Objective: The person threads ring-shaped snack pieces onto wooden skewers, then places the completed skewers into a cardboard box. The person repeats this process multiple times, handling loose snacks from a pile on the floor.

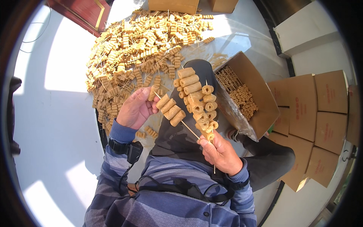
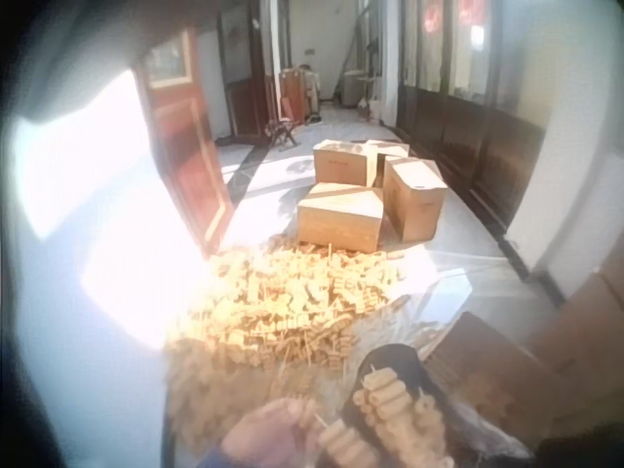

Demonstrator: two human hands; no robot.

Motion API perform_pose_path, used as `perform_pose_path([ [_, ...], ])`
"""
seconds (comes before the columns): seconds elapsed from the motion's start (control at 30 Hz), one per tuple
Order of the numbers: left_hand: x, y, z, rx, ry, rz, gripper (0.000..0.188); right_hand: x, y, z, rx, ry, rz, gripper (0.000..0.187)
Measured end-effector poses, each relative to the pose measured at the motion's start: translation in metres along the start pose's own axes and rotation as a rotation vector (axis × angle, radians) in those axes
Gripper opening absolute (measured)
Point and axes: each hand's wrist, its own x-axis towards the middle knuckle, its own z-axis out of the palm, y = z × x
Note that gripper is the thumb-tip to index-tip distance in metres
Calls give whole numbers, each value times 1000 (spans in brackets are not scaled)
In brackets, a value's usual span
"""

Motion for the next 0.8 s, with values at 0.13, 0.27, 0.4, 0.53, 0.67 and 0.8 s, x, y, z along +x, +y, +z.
perform_pose_path([
  [0.13, -3, 3, 13, 41, 10, 4, 25, -6, 2, -6, -44, -45, -62, 10],
  [0.27, -8, 8, 23, 98, 23, 19, 24, -10, 4, -8, -64, -24, -69, 10],
  [0.4, -12, 13, 29, 123, 41, 36, 23, -12, 4, -11, -77, -50, -86, 10],
  [0.53, -15, 15, 31, 131, 45, 23, 24, -14, 5, -12, -19, -63, -107, 9],
  [0.67, -16, 15, 33, 126, 36, 19, 24, -16, 5, -12, -48, -63, -129, 9],
  [0.8, -16, 16, 35, 154, 0, 38, 24, -18, 4, -13, -74, -68, -117, 9],
])
